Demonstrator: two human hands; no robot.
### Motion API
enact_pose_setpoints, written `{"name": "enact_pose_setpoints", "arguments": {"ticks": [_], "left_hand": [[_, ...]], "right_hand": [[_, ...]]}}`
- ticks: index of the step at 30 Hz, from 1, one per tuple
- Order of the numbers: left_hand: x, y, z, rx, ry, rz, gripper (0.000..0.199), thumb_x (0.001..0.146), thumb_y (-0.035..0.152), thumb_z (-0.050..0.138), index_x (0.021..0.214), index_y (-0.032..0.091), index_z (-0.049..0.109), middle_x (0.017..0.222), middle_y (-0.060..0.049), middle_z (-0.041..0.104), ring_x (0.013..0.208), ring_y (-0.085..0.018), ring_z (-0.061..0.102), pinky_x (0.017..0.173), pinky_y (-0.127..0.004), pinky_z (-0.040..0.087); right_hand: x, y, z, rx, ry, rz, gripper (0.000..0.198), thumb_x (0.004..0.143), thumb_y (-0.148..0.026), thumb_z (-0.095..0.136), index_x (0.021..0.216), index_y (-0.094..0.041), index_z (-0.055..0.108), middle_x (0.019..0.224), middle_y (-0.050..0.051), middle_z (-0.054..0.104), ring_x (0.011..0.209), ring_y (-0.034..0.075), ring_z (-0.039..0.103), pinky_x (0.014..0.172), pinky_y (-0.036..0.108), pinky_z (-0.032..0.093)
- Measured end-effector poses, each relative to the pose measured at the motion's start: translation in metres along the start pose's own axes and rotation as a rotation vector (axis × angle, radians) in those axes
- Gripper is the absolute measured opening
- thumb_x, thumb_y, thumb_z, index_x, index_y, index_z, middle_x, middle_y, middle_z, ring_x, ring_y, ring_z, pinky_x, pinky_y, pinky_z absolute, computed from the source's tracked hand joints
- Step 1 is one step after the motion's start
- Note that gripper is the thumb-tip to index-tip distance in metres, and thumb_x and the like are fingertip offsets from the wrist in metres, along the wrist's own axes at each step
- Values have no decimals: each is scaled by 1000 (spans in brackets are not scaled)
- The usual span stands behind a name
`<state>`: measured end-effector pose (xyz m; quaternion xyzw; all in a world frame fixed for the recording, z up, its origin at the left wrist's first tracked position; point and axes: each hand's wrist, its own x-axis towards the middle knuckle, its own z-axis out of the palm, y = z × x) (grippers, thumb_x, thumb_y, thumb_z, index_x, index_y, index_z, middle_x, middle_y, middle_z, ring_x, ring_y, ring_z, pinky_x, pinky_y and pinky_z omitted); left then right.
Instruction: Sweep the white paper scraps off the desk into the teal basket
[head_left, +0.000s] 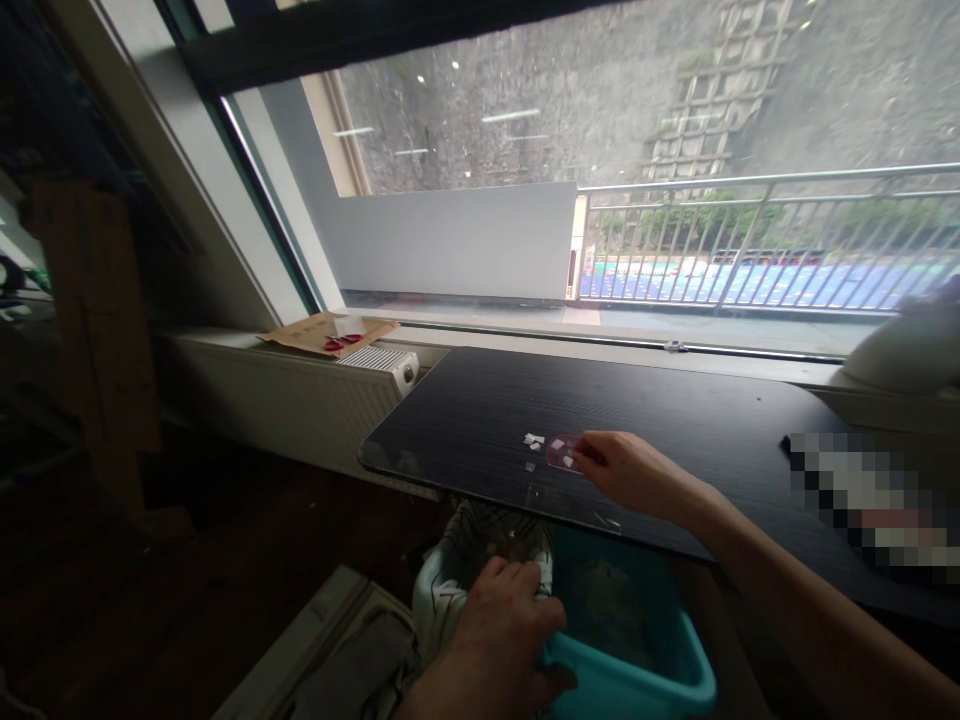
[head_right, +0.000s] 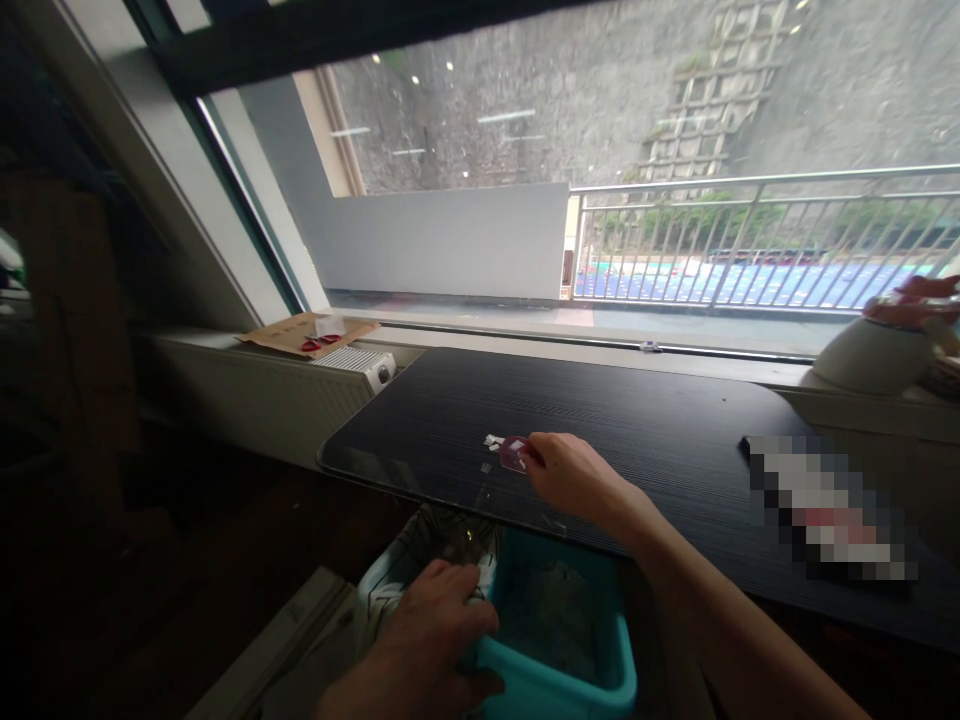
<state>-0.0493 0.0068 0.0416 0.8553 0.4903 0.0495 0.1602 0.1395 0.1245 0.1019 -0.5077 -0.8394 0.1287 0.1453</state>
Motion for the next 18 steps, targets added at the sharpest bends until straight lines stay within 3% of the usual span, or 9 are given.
{"name": "enact_pose_setpoints", "arguments": {"ticks": [10, 18], "left_hand": [[0, -3, 4, 22, 57, 7, 36, 58, 43, 87, 80, 24, 64, 89, 0, 55, 87, -23, 51, 82, -37, 37], [2, -1, 6, 26, 56, 9, 37, 57, 42, 87, 79, 24, 64, 87, 0, 54, 85, -22, 51, 82, -37, 36]], "right_hand": [[-6, 17, 0, -77, 46, 70, 27, 89, -29, 41, 72, -16, 58, 64, 4, 61, 55, 11, 47, 50, 23, 25], [-13, 22, -4, -30, 9, 68, 27, 89, -32, 41, 73, -18, 58, 63, 2, 59, 54, 11, 46, 49, 22, 25]]}}
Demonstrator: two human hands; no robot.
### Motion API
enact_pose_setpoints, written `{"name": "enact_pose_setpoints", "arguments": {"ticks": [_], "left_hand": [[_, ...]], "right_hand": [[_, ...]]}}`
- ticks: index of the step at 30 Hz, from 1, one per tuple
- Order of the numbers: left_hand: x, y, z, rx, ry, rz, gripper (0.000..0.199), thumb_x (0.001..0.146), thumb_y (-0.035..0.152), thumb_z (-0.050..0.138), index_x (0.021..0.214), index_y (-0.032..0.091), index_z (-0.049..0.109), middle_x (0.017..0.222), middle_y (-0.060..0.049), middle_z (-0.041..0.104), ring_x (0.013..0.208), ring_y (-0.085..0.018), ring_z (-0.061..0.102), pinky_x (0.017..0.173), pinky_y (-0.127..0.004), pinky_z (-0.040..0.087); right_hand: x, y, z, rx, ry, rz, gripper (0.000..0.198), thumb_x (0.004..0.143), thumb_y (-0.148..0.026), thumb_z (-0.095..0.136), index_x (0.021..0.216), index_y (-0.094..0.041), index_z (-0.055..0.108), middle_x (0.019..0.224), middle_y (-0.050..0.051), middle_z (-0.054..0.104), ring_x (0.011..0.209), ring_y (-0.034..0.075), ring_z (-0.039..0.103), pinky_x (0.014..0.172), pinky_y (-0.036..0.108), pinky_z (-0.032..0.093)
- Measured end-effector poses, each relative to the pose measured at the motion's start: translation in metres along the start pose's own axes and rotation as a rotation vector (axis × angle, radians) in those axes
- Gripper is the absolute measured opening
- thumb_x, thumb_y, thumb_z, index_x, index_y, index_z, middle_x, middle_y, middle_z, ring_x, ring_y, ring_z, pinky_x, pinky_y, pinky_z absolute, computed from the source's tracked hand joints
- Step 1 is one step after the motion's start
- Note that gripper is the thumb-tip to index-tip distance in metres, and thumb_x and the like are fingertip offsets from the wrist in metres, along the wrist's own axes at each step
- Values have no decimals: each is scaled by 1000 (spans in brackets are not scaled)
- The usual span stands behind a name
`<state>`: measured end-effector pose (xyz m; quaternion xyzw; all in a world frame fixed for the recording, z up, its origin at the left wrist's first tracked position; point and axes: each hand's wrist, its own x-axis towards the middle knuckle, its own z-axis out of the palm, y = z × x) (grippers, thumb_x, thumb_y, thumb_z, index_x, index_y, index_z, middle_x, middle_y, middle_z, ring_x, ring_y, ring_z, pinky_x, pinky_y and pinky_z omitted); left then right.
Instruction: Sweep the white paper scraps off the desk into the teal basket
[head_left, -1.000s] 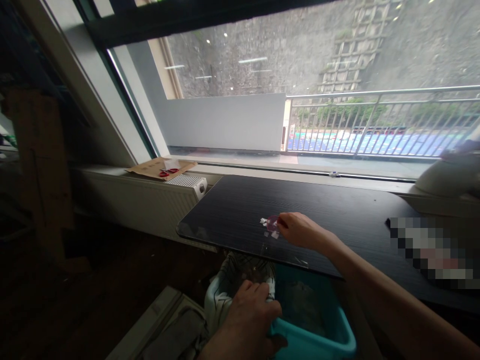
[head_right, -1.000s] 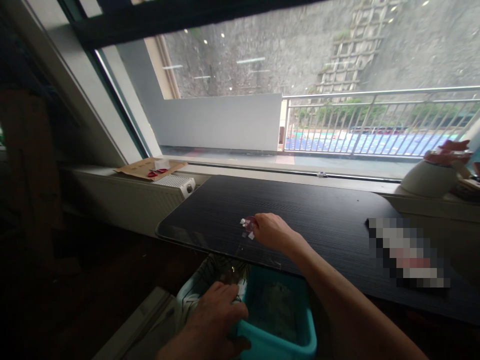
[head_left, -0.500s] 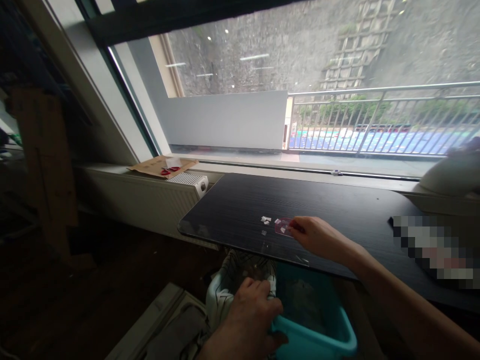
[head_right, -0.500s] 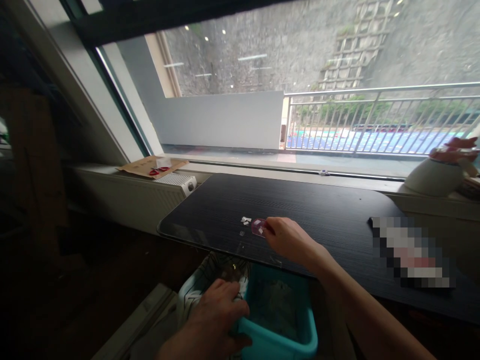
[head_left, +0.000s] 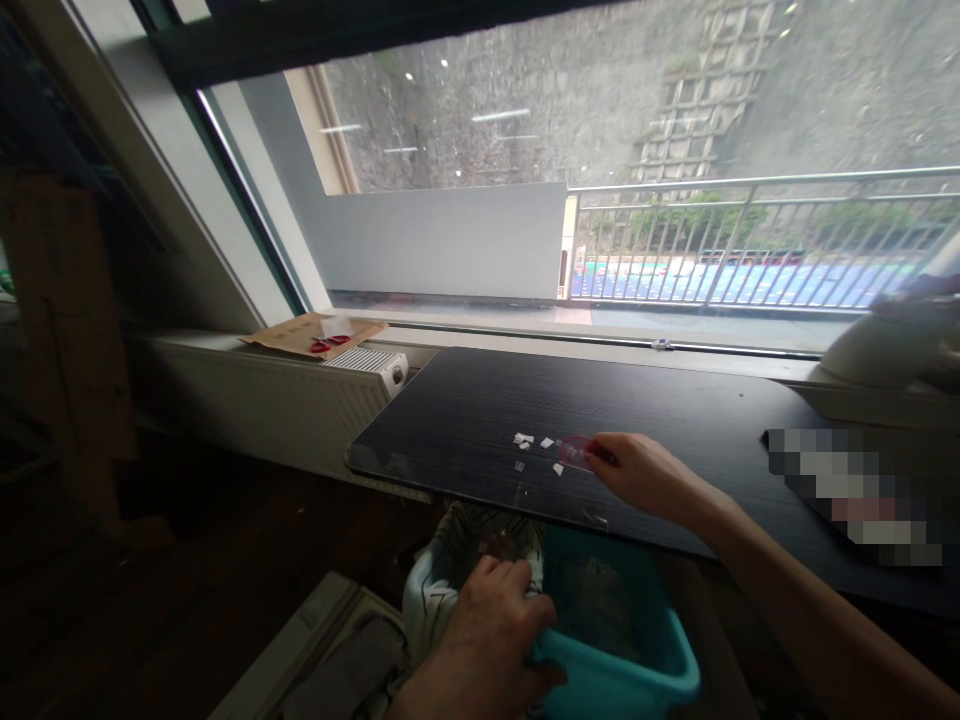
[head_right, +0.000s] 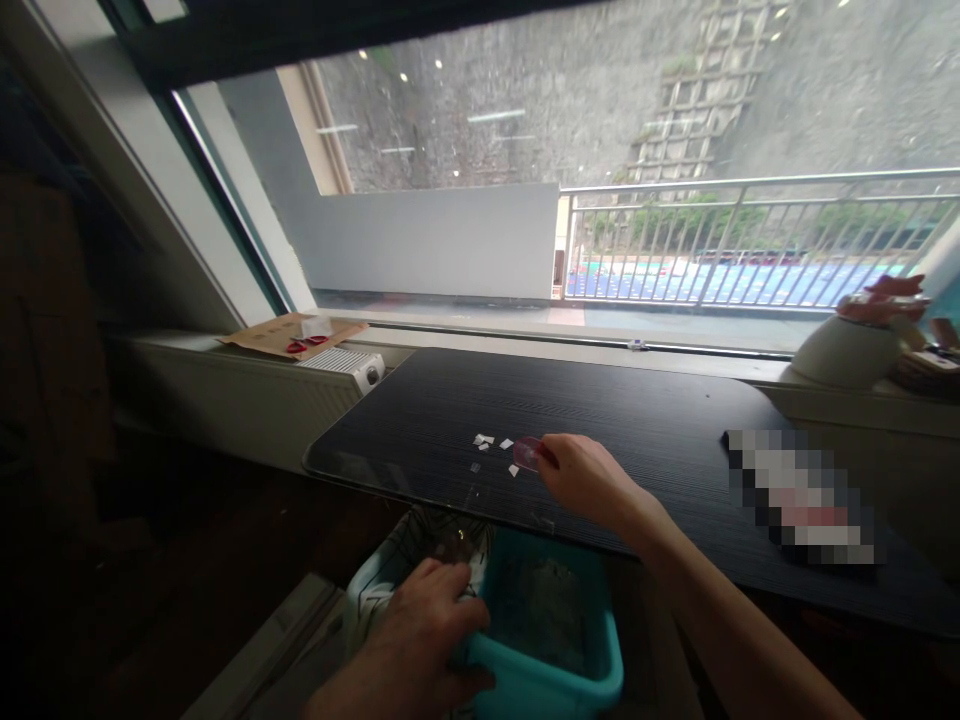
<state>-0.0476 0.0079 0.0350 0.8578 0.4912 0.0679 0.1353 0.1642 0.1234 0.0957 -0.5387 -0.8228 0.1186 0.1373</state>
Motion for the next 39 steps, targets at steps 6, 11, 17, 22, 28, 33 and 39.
{"name": "enact_pose_setpoints", "arguments": {"ticks": [6, 11, 17, 22, 28, 33, 39], "left_hand": [[-4, -4, -2, 4, 28, 3, 34, 59, 37, 87, 79, 23, 63, 88, -1, 54, 84, -22, 50, 80, -35, 37], [-3, -2, -7, 7, 19, -28, 34, 58, 34, 87, 77, 21, 63, 87, -1, 55, 84, -22, 51, 81, -35, 37], [0, 0, -9, 19, -9, -32, 35, 58, 38, 87, 80, 23, 65, 88, -1, 56, 85, -23, 52, 80, -36, 38], [-1, -4, -5, 12, 7, -18, 36, 57, 41, 88, 79, 24, 65, 87, 0, 54, 84, -22, 51, 84, -37, 37], [-3, -5, -3, -2, 23, -15, 34, 60, 39, 86, 80, 23, 65, 86, 0, 53, 84, -21, 50, 82, -35, 37], [-6, -6, -1, -20, 58, -13, 33, 59, 35, 87, 77, 22, 62, 86, 1, 53, 83, -21, 50, 80, -34, 36], [-4, -2, -2, -33, 55, -29, 35, 59, 39, 87, 79, 23, 63, 88, 0, 54, 85, -22, 50, 84, -37, 36]], "right_hand": [[-17, -2, 3, 37, -36, 15, 28, 89, -33, 42, 70, -18, 57, 62, 0, 58, 54, 10, 46, 50, 22, 26], [-53, -3, -8, 93, -169, -2, 31, 88, -37, 44, 65, -19, 54, 58, -2, 54, 52, 9, 43, 47, 22, 25], [-27, -3, -1, 80, -20, -20, 30, 90, -36, 42, 70, -18, 55, 60, -1, 56, 54, 10, 44, 50, 22, 26], [19, -3, 17, 0, 116, -20, 27, 90, -28, 41, 72, -17, 58, 70, 4, 61, 60, 12, 48, 53, 24, 26], [14, -4, 18, -10, 47, -11, 25, 88, -28, 42, 73, -17, 59, 67, 3, 62, 57, 12, 49, 51, 24, 26], [-34, -7, 0, 58, -100, 11, 28, 88, -34, 44, 72, -18, 59, 62, 1, 59, 54, 11, 47, 50, 23, 27], [-53, -7, -11, 97, -207, -2, 33, 88, -38, 43, 69, -18, 61, 58, -1, 56, 52, 10, 43, 47, 24, 24]]}}
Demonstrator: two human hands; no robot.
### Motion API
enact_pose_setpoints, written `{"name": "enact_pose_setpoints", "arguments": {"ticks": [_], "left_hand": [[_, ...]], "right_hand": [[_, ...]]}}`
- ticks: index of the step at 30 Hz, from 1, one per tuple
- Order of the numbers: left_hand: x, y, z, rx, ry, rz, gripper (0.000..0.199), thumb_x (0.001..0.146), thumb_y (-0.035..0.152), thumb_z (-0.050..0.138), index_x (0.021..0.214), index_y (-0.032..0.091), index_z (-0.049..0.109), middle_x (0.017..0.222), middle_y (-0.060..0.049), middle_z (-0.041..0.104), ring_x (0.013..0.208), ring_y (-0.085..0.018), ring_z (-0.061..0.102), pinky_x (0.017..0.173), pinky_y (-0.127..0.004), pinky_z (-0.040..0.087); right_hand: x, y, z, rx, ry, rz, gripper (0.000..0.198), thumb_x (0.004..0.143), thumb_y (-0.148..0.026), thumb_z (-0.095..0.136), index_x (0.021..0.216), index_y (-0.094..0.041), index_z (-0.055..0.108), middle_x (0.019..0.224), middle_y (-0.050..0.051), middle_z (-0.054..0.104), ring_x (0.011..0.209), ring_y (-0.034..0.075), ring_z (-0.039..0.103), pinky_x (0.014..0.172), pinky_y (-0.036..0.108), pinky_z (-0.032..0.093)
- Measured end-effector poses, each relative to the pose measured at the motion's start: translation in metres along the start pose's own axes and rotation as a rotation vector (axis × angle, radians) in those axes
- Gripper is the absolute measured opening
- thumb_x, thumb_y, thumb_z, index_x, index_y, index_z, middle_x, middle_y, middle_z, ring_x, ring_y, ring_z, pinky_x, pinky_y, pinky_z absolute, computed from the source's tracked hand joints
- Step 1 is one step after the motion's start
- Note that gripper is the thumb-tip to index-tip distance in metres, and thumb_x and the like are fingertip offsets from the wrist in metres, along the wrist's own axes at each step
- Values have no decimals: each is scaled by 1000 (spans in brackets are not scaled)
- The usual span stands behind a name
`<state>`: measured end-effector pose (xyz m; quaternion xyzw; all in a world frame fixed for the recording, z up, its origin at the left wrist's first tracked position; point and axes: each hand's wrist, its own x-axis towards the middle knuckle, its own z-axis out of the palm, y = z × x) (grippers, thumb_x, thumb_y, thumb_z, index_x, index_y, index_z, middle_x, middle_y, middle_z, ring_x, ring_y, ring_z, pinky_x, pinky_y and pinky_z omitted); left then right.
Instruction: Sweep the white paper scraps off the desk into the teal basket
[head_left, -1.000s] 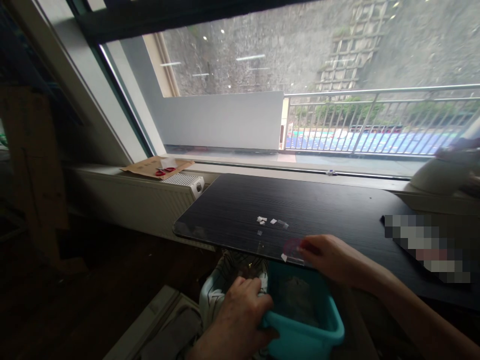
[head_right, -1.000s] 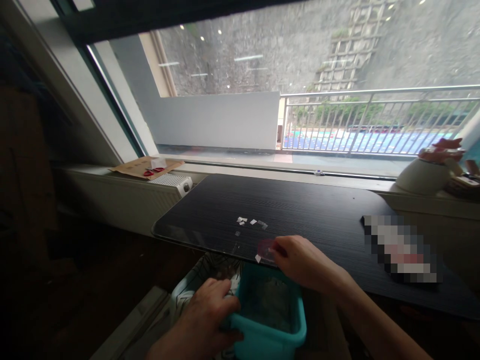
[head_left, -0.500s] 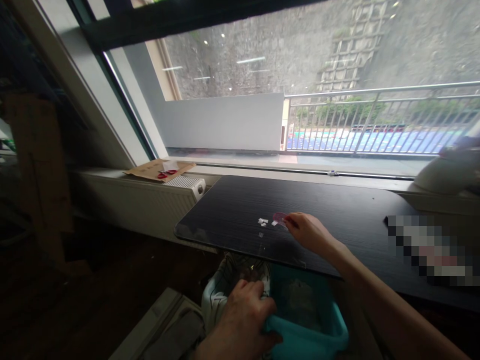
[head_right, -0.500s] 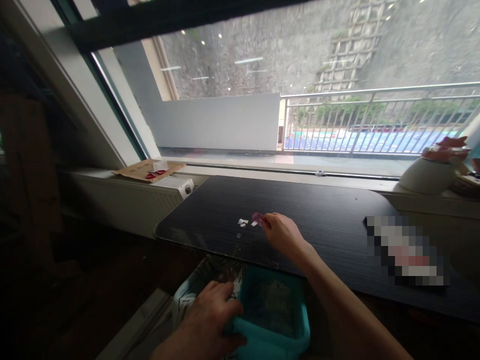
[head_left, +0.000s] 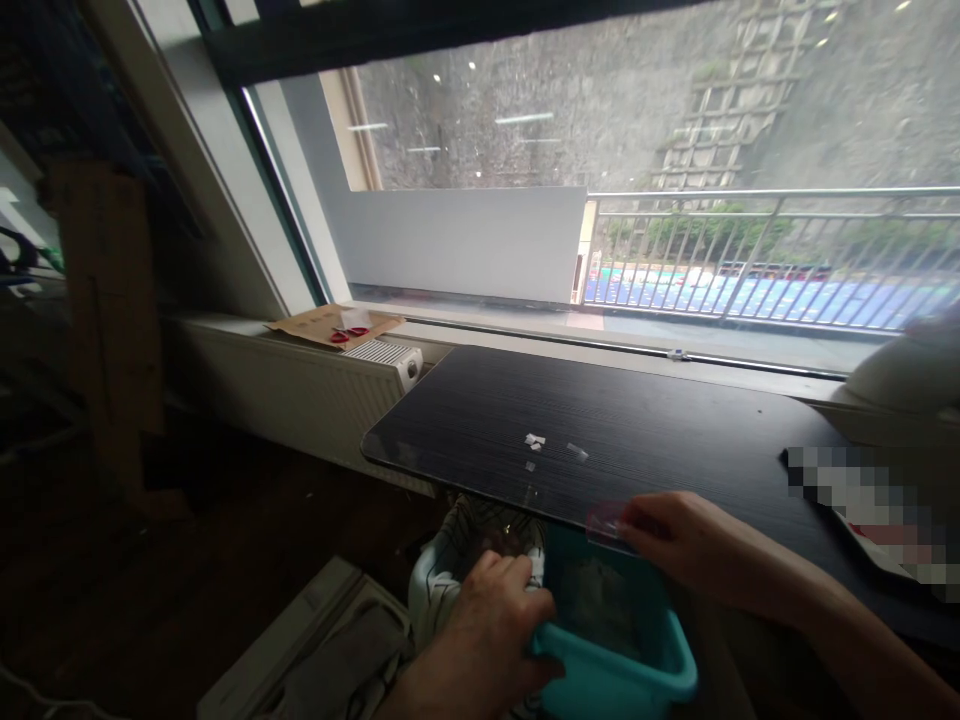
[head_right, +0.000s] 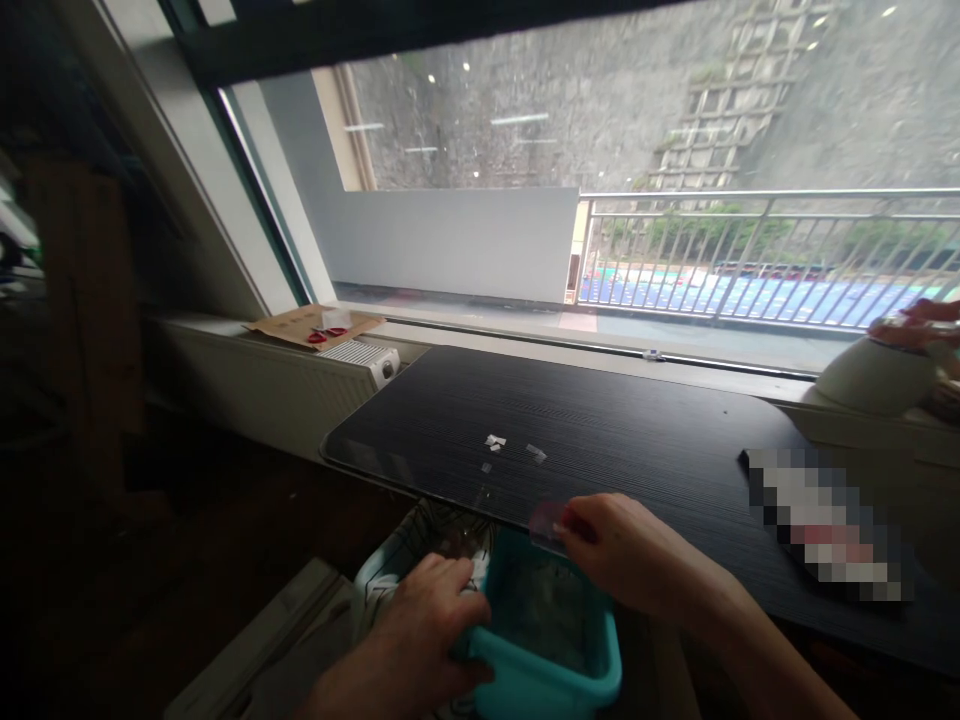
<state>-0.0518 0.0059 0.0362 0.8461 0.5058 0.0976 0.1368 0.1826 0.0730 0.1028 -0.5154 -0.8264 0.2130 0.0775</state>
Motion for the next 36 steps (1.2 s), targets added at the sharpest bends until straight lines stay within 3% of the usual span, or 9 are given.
{"name": "enact_pose_setpoints", "arguments": {"ticks": [6, 11, 20, 28, 36], "left_hand": [[1, -1, 1, 12, -62, 4, 37, 57, 41, 88, 82, 24, 65, 89, 1, 56, 86, -22, 53, 84, -38, 36], [-2, -8, 5, 17, -79, 8, 39, 58, 42, 87, 84, 24, 65, 91, -1, 55, 87, -23, 52, 84, -39, 36], [-3, -1, 3, -27, -65, -4, 36, 60, 40, 87, 82, 24, 64, 91, 1, 55, 88, -21, 53, 87, -39, 35], [1, 0, -4, 21, -117, -38, 35, 60, 38, 87, 83, 24, 65, 91, -1, 55, 87, -22, 52, 82, -36, 37], [-1, 0, 1, 23, -45, -15, 35, 59, 37, 87, 79, 22, 62, 89, -1, 54, 86, -22, 50, 81, -35, 36]], "right_hand": [[71, -10, 8, -121, 271, -27, 36, 92, -34, 37, 71, -17, 60, 61, 1, 57, 54, 11, 44, 51, 24, 24], [106, -17, 13, -150, 269, -2, 29, 89, -28, 42, 74, -16, 64, 67, 5, 62, 59, 12, 49, 54, 25, 24], [50, -14, -4, -138, 120, 20, 31, 87, -33, 43, 71, -17, 64, 63, 3, 61, 52, 11, 45, 49, 24, 24], [47, -9, -3, -81, 110, 35, 29, 85, -32, 46, 67, -16, 61, 60, 2, 59, 52, 11, 45, 48, 24, 25], [-7, -3, -4, -59, -59, -36, 22, 81, -26, 51, 63, -19, 61, 55, -2, 56, 50, 9, 40, 46, 24, 22]]}}
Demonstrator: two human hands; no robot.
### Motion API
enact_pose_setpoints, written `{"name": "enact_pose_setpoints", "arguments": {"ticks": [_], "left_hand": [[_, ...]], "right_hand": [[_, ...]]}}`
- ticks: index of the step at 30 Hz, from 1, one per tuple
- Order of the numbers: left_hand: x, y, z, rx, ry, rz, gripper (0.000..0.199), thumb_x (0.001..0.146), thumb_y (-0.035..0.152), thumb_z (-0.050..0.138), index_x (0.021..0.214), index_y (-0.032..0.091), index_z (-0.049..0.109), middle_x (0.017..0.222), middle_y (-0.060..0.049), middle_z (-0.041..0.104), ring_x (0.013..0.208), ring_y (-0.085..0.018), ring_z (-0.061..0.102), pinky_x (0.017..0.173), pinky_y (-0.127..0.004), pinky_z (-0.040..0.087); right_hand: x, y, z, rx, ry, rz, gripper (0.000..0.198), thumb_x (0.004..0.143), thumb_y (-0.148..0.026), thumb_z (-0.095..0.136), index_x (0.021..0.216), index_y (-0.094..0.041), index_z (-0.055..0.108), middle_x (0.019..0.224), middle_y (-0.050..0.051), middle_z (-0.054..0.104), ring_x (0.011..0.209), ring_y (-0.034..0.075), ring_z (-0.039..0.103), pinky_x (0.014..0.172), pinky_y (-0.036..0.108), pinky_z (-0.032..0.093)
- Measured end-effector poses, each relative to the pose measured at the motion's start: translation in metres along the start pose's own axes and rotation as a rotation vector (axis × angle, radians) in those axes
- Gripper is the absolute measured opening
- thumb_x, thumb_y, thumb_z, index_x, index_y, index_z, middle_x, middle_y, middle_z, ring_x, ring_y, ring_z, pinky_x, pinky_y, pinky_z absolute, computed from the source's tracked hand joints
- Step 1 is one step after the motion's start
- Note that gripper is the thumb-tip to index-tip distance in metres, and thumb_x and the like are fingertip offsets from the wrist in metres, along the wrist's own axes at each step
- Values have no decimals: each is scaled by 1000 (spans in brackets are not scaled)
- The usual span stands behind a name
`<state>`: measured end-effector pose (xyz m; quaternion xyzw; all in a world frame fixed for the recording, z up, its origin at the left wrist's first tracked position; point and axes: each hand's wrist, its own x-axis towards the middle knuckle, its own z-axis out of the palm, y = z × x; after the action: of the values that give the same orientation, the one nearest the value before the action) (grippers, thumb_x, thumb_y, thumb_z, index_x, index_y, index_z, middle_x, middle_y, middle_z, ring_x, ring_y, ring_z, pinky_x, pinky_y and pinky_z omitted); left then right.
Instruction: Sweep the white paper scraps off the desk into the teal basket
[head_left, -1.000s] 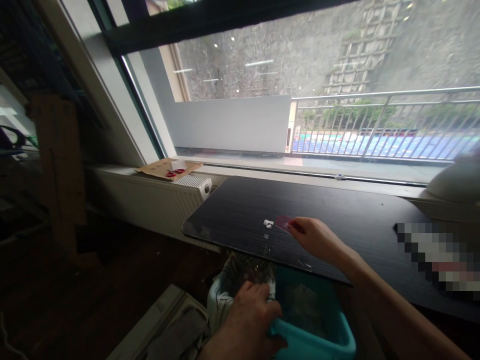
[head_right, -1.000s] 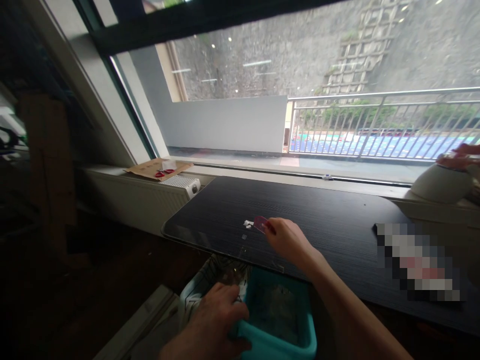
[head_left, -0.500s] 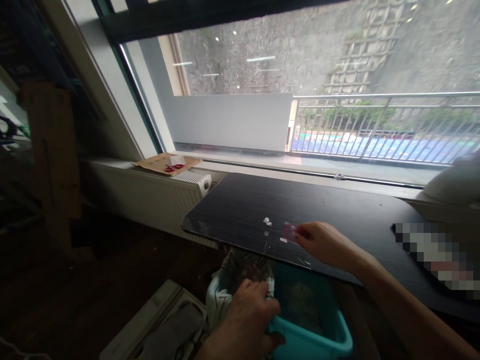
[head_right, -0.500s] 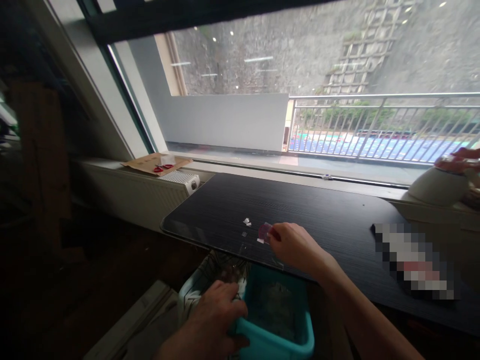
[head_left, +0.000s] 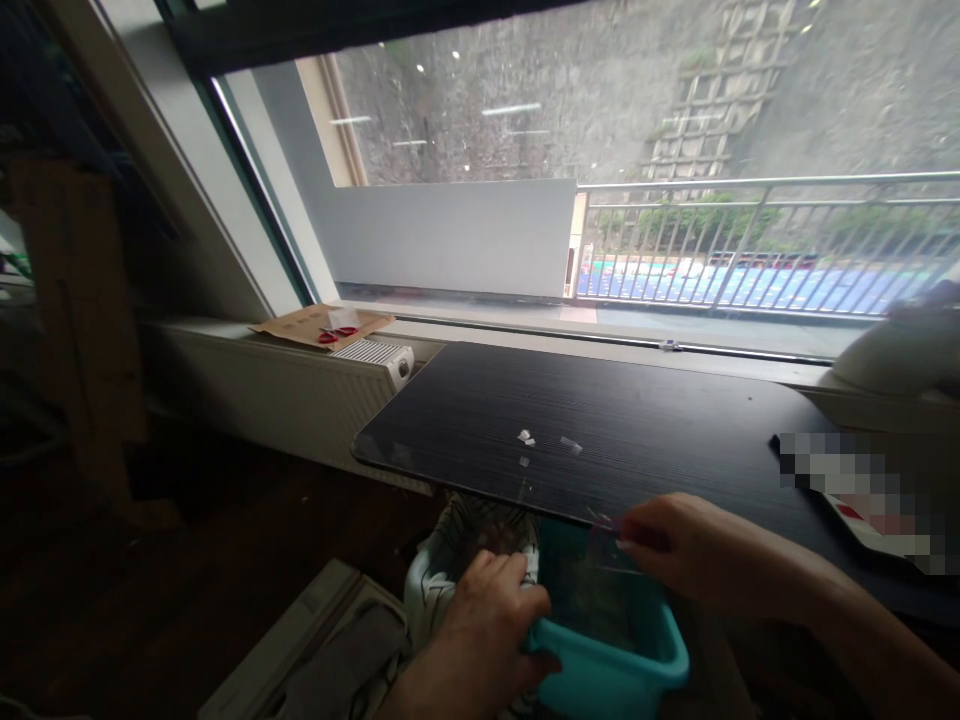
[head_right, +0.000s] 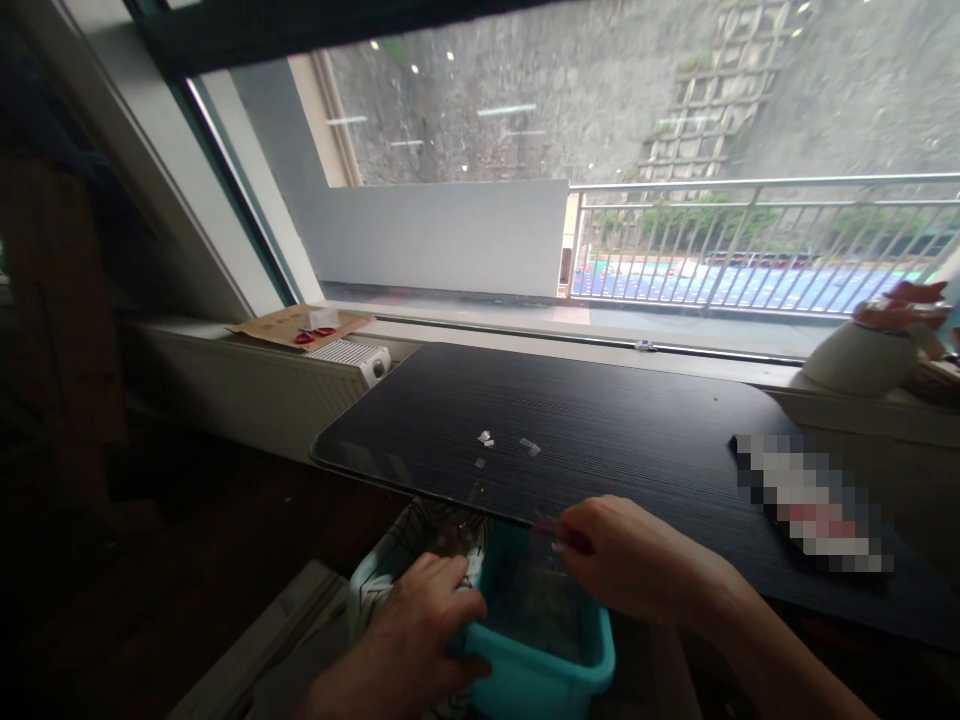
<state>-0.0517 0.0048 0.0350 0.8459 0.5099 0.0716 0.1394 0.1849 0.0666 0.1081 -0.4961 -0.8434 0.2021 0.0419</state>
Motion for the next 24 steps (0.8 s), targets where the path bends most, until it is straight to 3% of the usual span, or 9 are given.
{"name": "enact_pose_setpoints", "arguments": {"ticks": [3, 6, 12, 19, 24], "left_hand": [[0, 0, 1, -9, -11, 2, 35, 60, 38, 87, 81, 24, 63, 91, 0, 55, 87, -22, 50, 81, -35, 36], [1, -1, 2, -18, -51, 6, 35, 60, 40, 86, 82, 24, 64, 93, 0, 55, 88, -22, 51, 83, -36, 36], [3, -5, 4, -13, -97, -26, 38, 59, 41, 86, 86, 26, 65, 96, -1, 55, 93, -25, 51, 88, -41, 34], [3, -5, 3, -31, -100, -11, 36, 60, 42, 85, 84, 25, 65, 94, -1, 56, 90, -24, 52, 88, -41, 35], [2, -3, 8, -5, -36, 3, 36, 57, 39, 87, 81, 23, 65, 92, -1, 56, 89, -25, 53, 81, -38, 37]], "right_hand": [[17, -3, -2, 16, 116, 5, 29, 86, -32, 46, 67, -18, 62, 58, 0, 57, 52, 10, 43, 47, 24, 24], [55, -9, -1, 5, 257, 9, 32, 90, -34, 42, 76, -17, 65, 62, 2, 60, 54, 11, 47, 49, 23, 26], [113, -15, 8, -56, 281, 2, 30, 89, -30, 44, 75, -17, 67, 64, 4, 63, 56, 12, 48, 51, 24, 24], [106, -7, 3, -99, 266, 18, 29, 88, -30, 44, 72, -17, 64, 61, 4, 59, 54, 11, 45, 51, 24, 24], [98, -10, 0, -102, 270, -4, 33, 89, -33, 42, 68, -17, 61, 58, 2, 57, 51, 10, 42, 50, 23, 24]]}}
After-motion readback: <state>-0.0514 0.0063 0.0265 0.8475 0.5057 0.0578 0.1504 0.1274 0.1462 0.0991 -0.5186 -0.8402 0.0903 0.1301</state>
